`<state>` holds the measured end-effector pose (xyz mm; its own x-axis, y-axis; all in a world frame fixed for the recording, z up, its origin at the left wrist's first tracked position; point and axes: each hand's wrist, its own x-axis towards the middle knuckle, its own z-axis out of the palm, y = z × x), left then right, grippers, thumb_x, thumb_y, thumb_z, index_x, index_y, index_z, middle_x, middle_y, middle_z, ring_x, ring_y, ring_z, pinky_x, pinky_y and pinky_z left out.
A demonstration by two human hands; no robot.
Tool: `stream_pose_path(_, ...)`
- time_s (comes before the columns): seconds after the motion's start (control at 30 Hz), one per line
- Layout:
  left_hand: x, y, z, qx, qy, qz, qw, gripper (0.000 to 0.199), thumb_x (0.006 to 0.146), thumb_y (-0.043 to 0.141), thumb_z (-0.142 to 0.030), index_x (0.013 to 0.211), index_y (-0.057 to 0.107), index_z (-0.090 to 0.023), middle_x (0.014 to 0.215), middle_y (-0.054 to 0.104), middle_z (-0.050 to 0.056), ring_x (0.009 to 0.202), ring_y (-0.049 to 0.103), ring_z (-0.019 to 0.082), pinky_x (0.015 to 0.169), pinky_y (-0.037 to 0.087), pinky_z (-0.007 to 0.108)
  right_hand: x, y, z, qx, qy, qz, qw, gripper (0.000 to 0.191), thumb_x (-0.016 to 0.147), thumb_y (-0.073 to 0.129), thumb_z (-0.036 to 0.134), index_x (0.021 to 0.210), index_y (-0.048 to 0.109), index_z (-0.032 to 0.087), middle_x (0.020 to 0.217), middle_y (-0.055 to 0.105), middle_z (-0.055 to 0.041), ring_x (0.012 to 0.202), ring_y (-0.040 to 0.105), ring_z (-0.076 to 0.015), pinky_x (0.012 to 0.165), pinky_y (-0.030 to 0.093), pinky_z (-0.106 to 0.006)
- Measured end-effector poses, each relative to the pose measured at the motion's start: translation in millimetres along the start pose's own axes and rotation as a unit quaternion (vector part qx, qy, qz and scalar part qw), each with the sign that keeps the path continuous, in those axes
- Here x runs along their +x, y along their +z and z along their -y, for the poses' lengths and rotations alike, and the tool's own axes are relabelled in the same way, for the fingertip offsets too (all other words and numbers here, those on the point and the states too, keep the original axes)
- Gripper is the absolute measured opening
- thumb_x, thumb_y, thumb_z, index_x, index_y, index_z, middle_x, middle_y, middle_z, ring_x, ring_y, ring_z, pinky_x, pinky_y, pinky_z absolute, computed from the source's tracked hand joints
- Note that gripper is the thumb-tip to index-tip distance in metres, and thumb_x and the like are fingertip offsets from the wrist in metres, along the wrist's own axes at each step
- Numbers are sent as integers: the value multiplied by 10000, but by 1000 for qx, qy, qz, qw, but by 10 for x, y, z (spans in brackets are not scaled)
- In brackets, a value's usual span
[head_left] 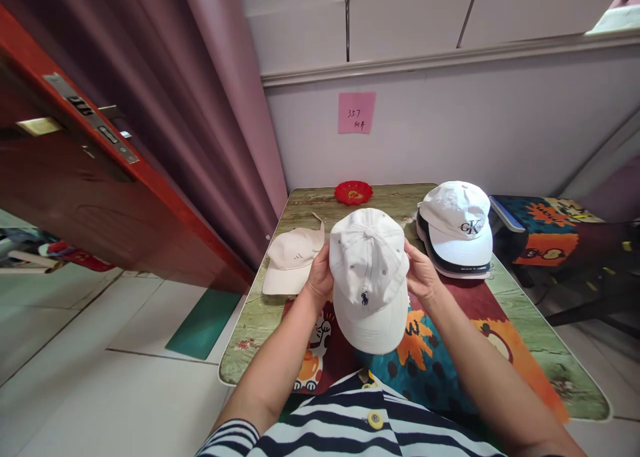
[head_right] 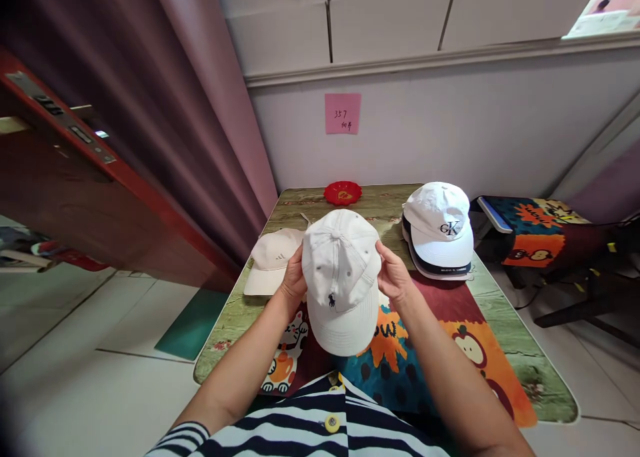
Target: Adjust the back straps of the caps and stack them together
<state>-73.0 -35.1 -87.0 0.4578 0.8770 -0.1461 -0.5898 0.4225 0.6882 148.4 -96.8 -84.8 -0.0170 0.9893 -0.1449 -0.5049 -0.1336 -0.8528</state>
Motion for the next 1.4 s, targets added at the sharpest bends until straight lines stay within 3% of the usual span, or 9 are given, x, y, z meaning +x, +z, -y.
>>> stream_pose_path(0.1,-97,-35,212,9,1,-3,1000,576,833,608,-653,1198,685,-214,1152,755,95,1232,631,312,1017,525,444,-92,58,-200,36,27,35,998,644,861,472,728,1222,646,224,1228,732,-125,1220,638,-345,1006,498,-564)
stream_pose_path(0.2,-184,-54,310,34,-3,-5,999,657,822,556,-723,1238,678,-229,1160,751,106,1253,611,333,1001,528,467,-188,141,-298,109,39,11,993,678,852,430,763,1212,663,238,1221,738,-112,1235,628,-355,1040,470,-563)
stream_pose_path(0.3,-250,-67,326,34,-4,1,999,696,816,544,-734,1267,667,-219,1150,752,110,1249,610,340,1004,519,469,-227,212,-309,193,57,-20,979,536,850,518,664,1133,710,250,1171,760,-84,1251,618,-347,1086,442,-516)
stream_pose_path(0.4,-318,-55,305,9,-25,26,999,854,789,458,-841,1306,640,-187,1168,743,136,1253,608,353,1011,504,481,-212,230,-312,213,57,3,975,505,863,505,651,1096,732,264,1191,756,-70,1297,581,-348,1123,400,-514)
stream_pose_path(0.53,-378,47,259,-1,-42,38,998,1077,720,319,-965,1357,598,-142,1206,722,182,1254,602,380,1015,484,504,-205,249,-361,189,30,44,980,722,840,346,830,1146,721,294,1307,705,-85,1368,506,-365,1144,348,-552)
stream_pose_path(0.67,-356,176,200,4,-5,25,1000,1063,719,312,-962,1364,596,-167,1231,713,175,1261,586,395,1028,462,511,-242,323,-340,168,-9,43,985,951,740,227,965,1245,675,297,1427,621,-115,1408,445,-397,1156,301,-587)
stream_pose_path(0.87,-320,249,156,-2,-10,54,999,939,777,365,-895,1373,597,-207,1234,712,144,1312,552,363,1071,428,485,-217,327,-257,169,-11,15,985,897,767,241,938,1322,604,334,1563,489,-76,1441,397,-394,1163,268,-609)
stream_pose_path(1.1,-275,235,158,-26,-14,38,999,827,826,434,-806,1385,593,-219,1241,712,126,1326,549,346,1088,427,471,-143,305,-317,215,-5,19,976,812,814,315,878,1309,633,320,1572,478,-63,1468,358,-385,1182,234,-608)
stream_pose_path(1.4,-178,350,161,-38,-14,28,999,1068,714,267,-986,1351,638,-212,1297,690,142,1381,494,376,1097,434,446,58,458,-226,187,-50,24,981,778,840,308,851,1305,638,322,1484,580,-68,1475,365,-359,1173,273,-603)
